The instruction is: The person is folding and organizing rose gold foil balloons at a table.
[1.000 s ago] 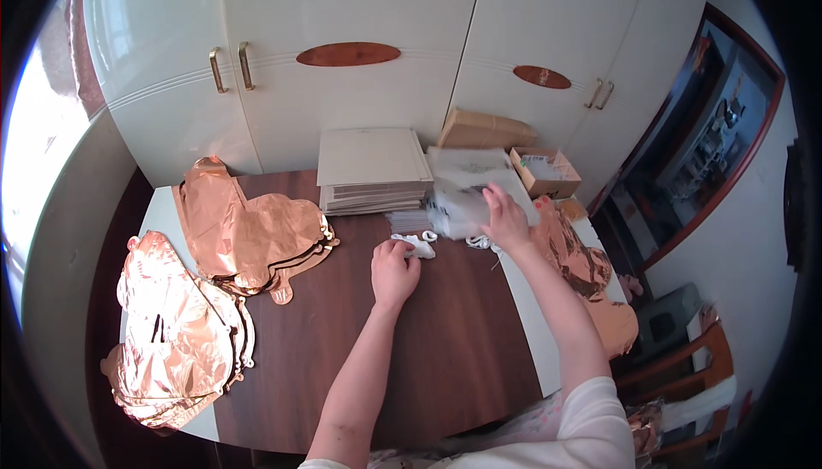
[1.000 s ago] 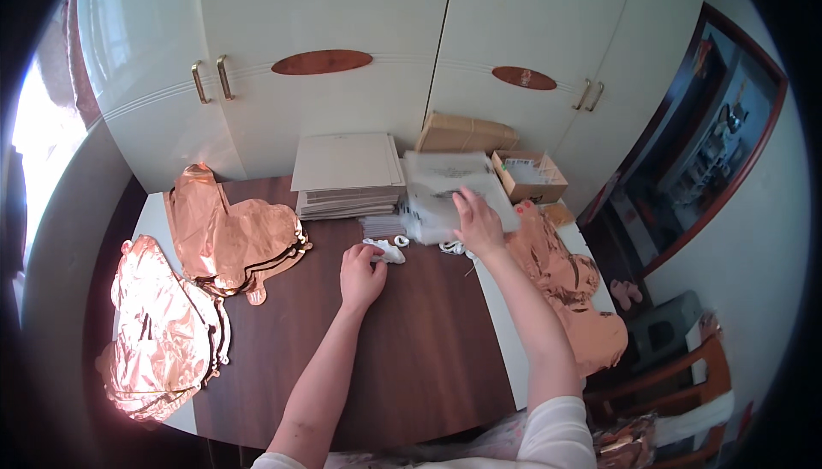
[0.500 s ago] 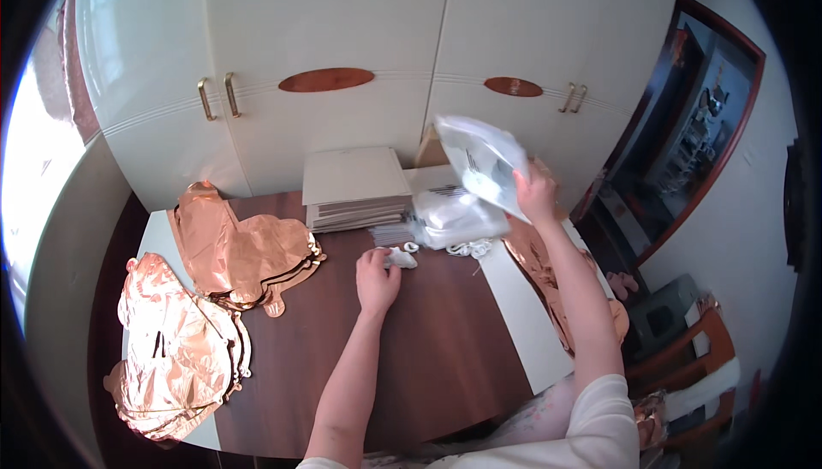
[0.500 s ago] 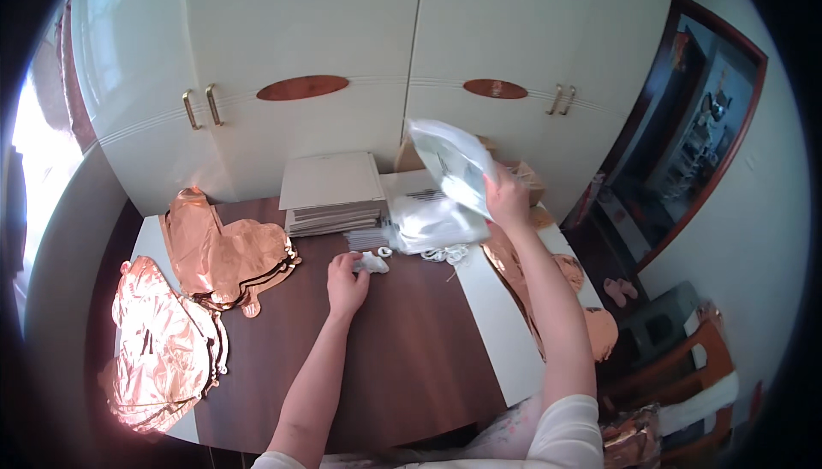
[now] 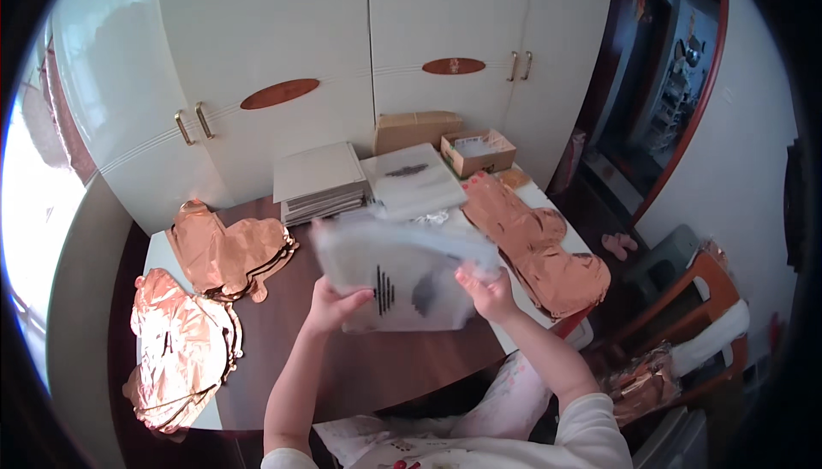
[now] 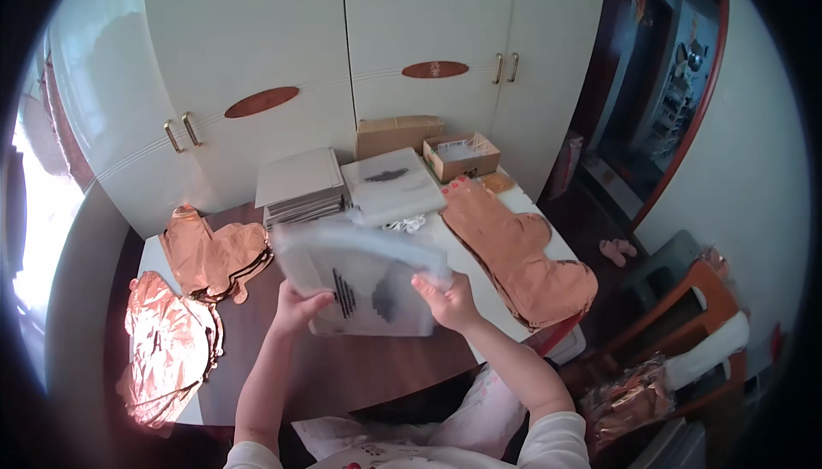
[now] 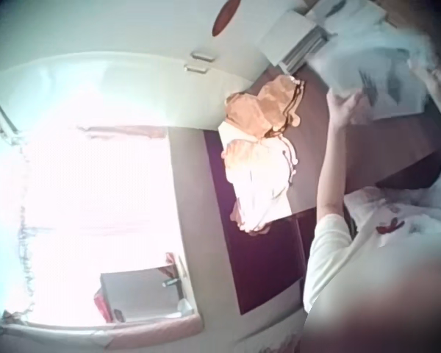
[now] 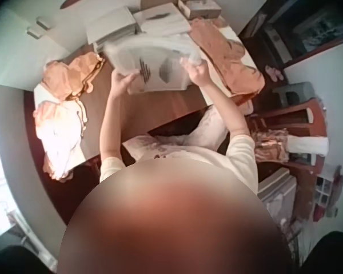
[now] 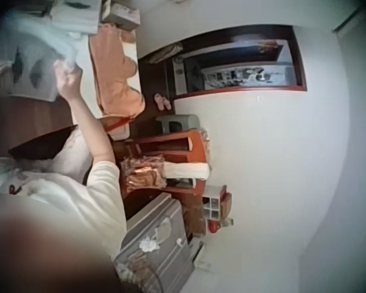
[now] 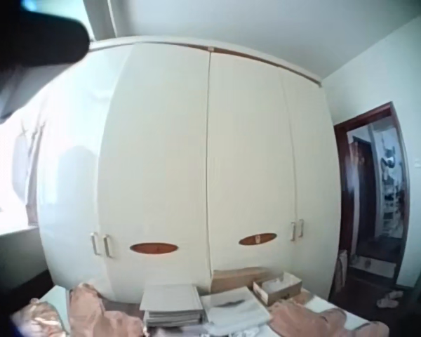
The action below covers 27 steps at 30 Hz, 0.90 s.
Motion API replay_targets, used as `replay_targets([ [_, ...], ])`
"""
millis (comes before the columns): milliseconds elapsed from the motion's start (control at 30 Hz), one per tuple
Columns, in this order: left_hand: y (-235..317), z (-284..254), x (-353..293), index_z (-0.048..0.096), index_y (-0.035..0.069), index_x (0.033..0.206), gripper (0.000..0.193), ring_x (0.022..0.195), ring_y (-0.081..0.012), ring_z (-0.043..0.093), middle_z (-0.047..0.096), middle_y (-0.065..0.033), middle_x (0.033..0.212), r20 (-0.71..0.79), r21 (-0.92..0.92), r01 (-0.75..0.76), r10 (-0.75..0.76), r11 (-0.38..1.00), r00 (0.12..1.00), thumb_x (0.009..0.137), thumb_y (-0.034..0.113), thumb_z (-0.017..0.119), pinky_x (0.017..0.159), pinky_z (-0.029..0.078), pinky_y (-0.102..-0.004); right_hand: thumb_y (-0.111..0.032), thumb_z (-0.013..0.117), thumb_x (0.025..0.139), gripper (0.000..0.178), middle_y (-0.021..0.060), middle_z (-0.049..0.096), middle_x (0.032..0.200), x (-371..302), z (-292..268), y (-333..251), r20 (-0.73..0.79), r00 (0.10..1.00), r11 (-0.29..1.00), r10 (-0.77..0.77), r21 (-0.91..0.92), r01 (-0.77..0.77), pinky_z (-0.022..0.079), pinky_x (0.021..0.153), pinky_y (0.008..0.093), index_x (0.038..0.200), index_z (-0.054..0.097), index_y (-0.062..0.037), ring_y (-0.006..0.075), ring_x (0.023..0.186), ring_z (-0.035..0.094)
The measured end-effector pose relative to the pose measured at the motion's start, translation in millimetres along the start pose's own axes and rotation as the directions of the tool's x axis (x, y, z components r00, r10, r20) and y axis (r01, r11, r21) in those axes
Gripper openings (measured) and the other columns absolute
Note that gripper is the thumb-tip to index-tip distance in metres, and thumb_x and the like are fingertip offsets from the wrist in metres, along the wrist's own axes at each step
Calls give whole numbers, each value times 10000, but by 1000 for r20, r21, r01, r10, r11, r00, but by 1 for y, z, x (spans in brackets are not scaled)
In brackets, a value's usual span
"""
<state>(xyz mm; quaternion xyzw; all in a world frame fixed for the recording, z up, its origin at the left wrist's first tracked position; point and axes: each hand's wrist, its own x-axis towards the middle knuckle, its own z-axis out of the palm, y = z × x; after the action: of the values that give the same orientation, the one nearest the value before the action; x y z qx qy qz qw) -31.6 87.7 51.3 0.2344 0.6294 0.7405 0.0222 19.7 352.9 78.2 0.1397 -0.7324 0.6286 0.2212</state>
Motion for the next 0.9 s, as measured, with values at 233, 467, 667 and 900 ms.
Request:
replay_targets([
  [233, -21, -10, -61, 643, 19, 845, 131, 776, -87, 580, 638, -10, 847, -158, -14, 4, -6, 1000, 987, 735, 51, 707, 711, 466, -240, -176, 682, 786, 170, 41, 655, 848, -31, 14, 32, 186, 982, 988, 16, 151, -45, 473, 679, 244, 865, 652, -28, 99, 753, 602],
  [467, -32, -9, -64, 625, 18, 847, 187, 817, -102, 561, 612, -12, 863, -77, -5, 48, -48, 999, 996, 704, 79, 731, 744, 453, -263, -115, 738, 705, 170, 39, 661, 847, -45, 17, 48, 245, 967, 977, 71, 179, -117, 497, 729, 261, 838, 663, -38, 114, 805, 617],
  [667, -29, -15, -62, 639, 26, 806, 151, 874, -145, 562, 591, -43, 938, 12, 32, 125, -125, 992, 992, 688, 70, 723, 784, 445, -291, -79, 742, 684, 231, 53, 650, 871, -45, 15, 63, 274, 962, 985, 1, 164, -48, 502, 735, 276, 887, 638, -45, 123, 787, 619],
  [900, -27, -17, -59, 655, 22, 788, 99, 899, -130, 554, 597, -52, 985, -16, 57, -65, 66, 996, 998, 711, 62, 702, 799, 440, -278, 33, 714, 656, 838, 121, 396, 1215, -39, 27, 45, 204, 978, 945, -47, 325, -22, 535, 767, 323, 1305, 199, -94, 212, 1074, 483],
])
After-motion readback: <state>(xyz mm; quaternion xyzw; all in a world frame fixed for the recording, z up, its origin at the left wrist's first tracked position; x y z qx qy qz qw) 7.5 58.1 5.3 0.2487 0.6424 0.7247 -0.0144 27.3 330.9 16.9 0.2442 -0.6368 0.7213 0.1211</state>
